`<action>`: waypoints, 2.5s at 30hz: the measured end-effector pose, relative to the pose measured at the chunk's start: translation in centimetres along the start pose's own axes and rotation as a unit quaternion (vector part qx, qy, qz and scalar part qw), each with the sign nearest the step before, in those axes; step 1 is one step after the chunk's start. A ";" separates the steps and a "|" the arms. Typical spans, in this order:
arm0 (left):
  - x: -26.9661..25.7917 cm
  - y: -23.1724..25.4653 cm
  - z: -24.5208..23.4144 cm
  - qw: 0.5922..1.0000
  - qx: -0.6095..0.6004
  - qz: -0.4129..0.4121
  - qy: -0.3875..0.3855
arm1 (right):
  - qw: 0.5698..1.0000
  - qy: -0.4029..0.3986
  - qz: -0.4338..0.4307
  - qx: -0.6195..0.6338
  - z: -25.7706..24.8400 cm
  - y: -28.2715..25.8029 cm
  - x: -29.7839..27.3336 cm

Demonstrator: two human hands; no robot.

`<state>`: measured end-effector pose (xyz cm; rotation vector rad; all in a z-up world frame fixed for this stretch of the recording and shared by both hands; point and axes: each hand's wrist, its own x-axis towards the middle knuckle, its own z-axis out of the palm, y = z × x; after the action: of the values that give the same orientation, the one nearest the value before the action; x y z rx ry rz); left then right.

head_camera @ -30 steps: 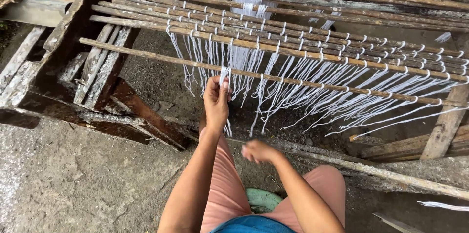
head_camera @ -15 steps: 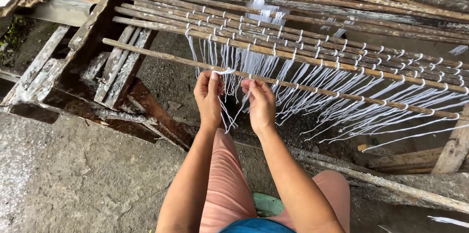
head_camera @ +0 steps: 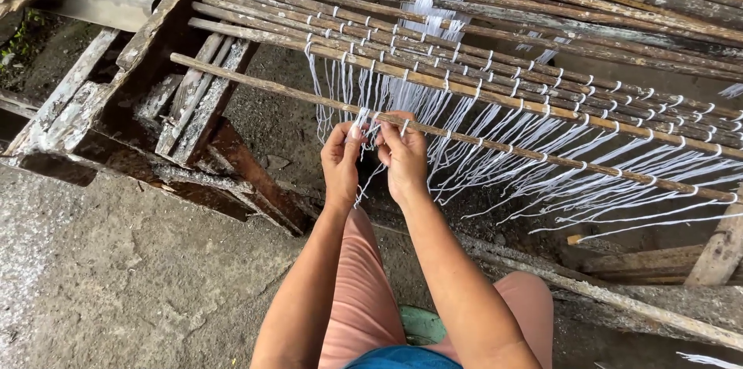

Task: Manually looping and securing candle wicks onto a wooden frame in preparation for dipping.

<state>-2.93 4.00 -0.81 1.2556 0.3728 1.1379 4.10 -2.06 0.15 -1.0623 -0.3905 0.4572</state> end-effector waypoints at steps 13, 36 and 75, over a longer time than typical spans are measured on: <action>2.7 -1.1 -0.3 0.989 -0.020 -0.011 0.143 | 0.984 -0.099 0.103 0.108 -1.1 0.1 -1.2; 2.7 0.8 -0.7 0.995 0.024 -0.066 0.071 | 0.942 -0.092 0.098 -0.307 -13.5 16.4 -5.9; 4.0 0.1 -5.2 0.992 0.040 0.023 0.120 | 0.933 -0.097 -0.075 -0.339 -2.5 10.4 -2.9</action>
<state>-5.17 10.14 -1.10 1.2050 0.5770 1.3299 1.21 -1.12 -10.51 -1.6460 -0.8387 0.2911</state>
